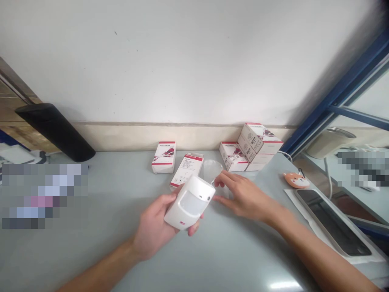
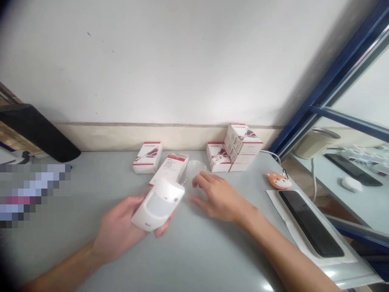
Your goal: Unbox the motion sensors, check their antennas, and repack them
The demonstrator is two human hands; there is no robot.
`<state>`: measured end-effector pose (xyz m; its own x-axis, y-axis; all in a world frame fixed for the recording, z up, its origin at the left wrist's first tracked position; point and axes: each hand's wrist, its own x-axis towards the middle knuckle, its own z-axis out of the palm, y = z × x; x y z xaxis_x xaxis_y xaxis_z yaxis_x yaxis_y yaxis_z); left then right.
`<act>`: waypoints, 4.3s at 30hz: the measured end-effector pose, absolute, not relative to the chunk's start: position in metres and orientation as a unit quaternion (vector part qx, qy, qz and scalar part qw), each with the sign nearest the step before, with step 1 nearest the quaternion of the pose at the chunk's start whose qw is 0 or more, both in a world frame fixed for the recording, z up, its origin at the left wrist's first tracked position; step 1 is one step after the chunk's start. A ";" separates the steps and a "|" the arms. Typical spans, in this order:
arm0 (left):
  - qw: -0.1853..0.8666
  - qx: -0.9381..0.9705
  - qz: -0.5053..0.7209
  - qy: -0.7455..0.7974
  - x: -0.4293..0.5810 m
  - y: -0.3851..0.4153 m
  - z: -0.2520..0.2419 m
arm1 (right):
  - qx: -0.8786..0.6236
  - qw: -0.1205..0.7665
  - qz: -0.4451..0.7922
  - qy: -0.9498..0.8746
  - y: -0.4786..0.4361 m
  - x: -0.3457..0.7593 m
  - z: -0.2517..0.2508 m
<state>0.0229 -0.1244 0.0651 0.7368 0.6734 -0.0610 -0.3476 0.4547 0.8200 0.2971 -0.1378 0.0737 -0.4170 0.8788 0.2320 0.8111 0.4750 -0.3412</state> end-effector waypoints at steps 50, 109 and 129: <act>0.519 0.676 0.308 0.423 0.032 -0.154 0.069 | -0.443 0.506 0.151 -0.724 -0.165 0.255 0.057; 0.523 0.676 0.320 0.409 0.029 -0.135 0.051 | -0.416 0.376 0.365 -0.743 -0.146 0.281 0.076; 0.498 0.772 0.223 0.326 0.022 -0.117 0.060 | -0.413 0.247 0.294 -0.826 -0.141 0.293 0.074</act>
<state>0.0216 -0.1167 0.0598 0.6877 0.7258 0.0198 0.2803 -0.2906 0.9149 0.2932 -0.1409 0.0744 -0.5378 0.8268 0.1651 0.5367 0.4868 -0.6892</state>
